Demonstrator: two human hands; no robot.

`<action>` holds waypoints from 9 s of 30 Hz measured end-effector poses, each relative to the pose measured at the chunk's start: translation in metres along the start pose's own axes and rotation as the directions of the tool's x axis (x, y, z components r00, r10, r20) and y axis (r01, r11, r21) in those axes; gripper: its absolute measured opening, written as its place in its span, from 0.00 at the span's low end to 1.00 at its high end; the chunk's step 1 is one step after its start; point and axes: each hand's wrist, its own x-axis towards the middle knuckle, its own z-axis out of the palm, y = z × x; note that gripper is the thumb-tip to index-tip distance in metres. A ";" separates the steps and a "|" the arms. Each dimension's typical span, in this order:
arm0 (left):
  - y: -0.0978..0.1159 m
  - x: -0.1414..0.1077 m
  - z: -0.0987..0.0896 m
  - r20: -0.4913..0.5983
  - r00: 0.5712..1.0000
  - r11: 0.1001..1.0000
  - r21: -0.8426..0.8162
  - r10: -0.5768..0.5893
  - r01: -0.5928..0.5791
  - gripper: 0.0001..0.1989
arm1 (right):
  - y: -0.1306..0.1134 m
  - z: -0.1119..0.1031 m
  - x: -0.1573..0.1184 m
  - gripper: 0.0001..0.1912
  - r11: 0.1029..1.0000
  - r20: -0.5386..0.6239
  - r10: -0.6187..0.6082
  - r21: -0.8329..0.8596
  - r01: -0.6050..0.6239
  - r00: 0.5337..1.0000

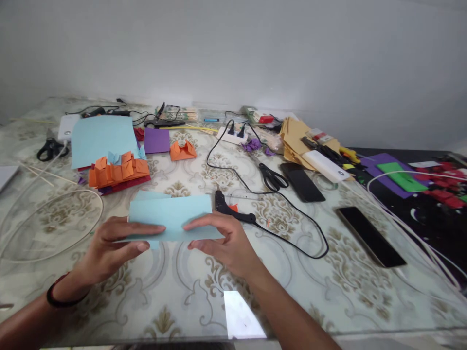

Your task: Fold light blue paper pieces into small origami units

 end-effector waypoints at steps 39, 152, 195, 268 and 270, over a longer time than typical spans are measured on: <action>-0.006 -0.002 0.014 -0.056 0.995 0.971 0.218 -0.086 0.096 0.13 | 0.003 0.018 0.003 0.16 0.985 -0.249 0.136 -0.067 -0.157 0.959; -0.016 -0.003 0.026 0.108 0.971 0.907 -0.348 -0.211 0.236 0.41 | 0.010 0.029 0.003 0.20 0.903 0.086 0.429 -0.036 -0.427 0.899; -0.011 -0.005 0.027 0.270 0.947 0.881 -0.386 -0.176 0.273 0.43 | 0.009 0.026 0.002 0.16 0.937 0.027 0.347 0.030 -0.348 0.938; -0.002 0.000 0.026 0.233 0.929 0.945 -0.090 -0.288 0.315 0.20 | 0.006 0.027 0.003 0.16 0.976 -0.100 0.214 0.073 -0.207 0.972; -0.002 0.000 0.026 0.228 0.922 0.940 -0.064 -0.314 0.335 0.20 | 0.008 0.027 0.003 0.15 0.977 -0.104 0.209 0.071 -0.202 0.972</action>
